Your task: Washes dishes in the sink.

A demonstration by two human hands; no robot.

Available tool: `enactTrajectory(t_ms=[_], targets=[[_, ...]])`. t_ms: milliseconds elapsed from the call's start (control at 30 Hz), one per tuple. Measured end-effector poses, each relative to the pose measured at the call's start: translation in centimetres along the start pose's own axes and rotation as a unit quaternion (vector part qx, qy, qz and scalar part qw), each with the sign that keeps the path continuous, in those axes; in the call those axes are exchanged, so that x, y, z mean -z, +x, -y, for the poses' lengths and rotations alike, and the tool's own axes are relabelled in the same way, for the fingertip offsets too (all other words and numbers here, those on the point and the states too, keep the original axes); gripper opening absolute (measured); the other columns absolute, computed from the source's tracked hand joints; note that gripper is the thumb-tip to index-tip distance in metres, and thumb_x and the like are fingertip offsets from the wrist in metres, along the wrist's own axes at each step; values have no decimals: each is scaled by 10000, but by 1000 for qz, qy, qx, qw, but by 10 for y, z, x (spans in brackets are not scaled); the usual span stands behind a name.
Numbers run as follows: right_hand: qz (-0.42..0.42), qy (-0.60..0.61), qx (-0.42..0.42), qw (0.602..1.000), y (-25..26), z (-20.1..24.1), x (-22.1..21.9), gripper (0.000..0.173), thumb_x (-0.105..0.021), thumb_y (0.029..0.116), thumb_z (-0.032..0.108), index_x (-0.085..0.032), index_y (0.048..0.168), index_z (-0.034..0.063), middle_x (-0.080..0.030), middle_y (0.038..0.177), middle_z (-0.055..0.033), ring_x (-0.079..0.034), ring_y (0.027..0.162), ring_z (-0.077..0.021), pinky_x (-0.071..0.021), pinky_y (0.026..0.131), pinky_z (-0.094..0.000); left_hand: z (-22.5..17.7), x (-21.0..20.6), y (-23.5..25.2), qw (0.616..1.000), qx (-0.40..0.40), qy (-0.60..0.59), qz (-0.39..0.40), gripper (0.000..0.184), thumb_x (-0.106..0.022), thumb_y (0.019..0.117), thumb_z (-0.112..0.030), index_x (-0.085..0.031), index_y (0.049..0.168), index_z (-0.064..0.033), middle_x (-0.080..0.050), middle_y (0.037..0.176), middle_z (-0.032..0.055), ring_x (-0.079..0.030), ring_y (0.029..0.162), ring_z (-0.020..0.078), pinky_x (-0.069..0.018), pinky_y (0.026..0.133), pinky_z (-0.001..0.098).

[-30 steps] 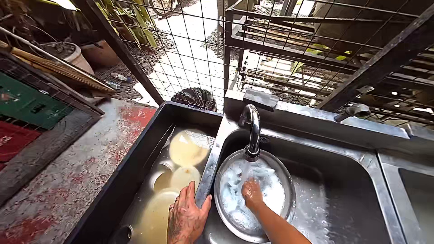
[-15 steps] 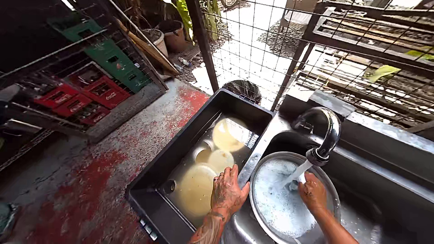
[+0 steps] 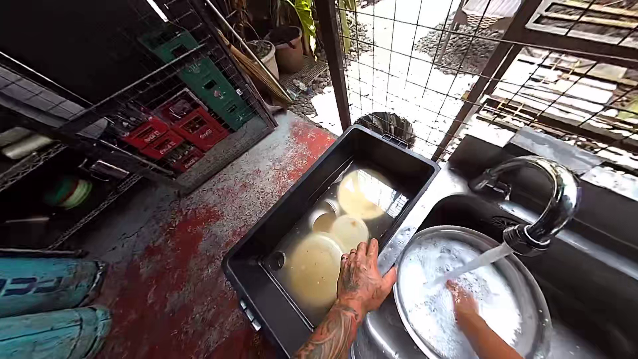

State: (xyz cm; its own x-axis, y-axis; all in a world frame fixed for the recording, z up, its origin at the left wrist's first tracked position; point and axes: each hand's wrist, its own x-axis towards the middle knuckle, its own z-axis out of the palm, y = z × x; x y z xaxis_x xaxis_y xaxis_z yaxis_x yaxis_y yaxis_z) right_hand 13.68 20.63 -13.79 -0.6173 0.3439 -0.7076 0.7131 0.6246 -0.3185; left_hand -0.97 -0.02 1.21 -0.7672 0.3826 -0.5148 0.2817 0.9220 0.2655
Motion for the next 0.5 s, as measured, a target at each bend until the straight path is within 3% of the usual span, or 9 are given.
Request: enactTrajectory(t_ms=[67,100,167,233,333,500], targets=[[-39,-36,94,994,1,2,10,539,-483,1039,151,-398,1522,-73,-399,1573,-288,-349,1503,-389,-250,1251,-487,0,1,0,1000,-2,3,1,769,-504,938,-628,-442,1553,-171,-557,1469,91,-565,1298,268,-421,1088,484],[-51,-28,138,989,3,2,18,519,-521,1012,147,-463,1483,-65,-462,1527,-282,-410,1465,-385,-298,1231,-489,-1,0,0,1000,-3,2,0,765,-501,938,-630,-453,1546,-169,-563,1460,92,-567,1293,270,-422,1082,482],[-98,92,168,977,4,-1,40,397,-590,979,132,-624,1345,-18,-648,1331,-225,-605,1281,-338,-450,1123,-508,-3,0,1,1000,-4,0,-1,765,-496,940,-637,-456,1542,-168,-567,1452,93,-563,1297,268,-419,1085,483],[-158,185,169,955,-8,1,64,339,-642,945,156,-678,1214,-46,-710,1138,-228,-684,1089,-328,-520,999,-535,-2,1,0,1000,-3,-2,0,762,-502,936,-640,-466,1535,-170,-573,1444,89,-564,1294,265,-417,1089,480],[-229,199,152,941,-38,16,103,275,-704,906,164,-706,1092,-39,-717,1006,-204,-697,955,-313,-538,897,-559,-2,-1,1,1000,-6,0,-1,747,-494,939,-637,-480,1526,-175,-589,1418,86,-574,1278,258,-418,1090,475],[-343,136,151,917,-45,22,107,249,-624,909,98,-699,1018,-113,-704,956,-297,-692,948,-449,-505,872,-646,-2,-5,1,1000,-5,9,-5,747,-490,944,-636,-480,1528,-169,-590,1423,80,-569,1289,258,-406,1105,472]])
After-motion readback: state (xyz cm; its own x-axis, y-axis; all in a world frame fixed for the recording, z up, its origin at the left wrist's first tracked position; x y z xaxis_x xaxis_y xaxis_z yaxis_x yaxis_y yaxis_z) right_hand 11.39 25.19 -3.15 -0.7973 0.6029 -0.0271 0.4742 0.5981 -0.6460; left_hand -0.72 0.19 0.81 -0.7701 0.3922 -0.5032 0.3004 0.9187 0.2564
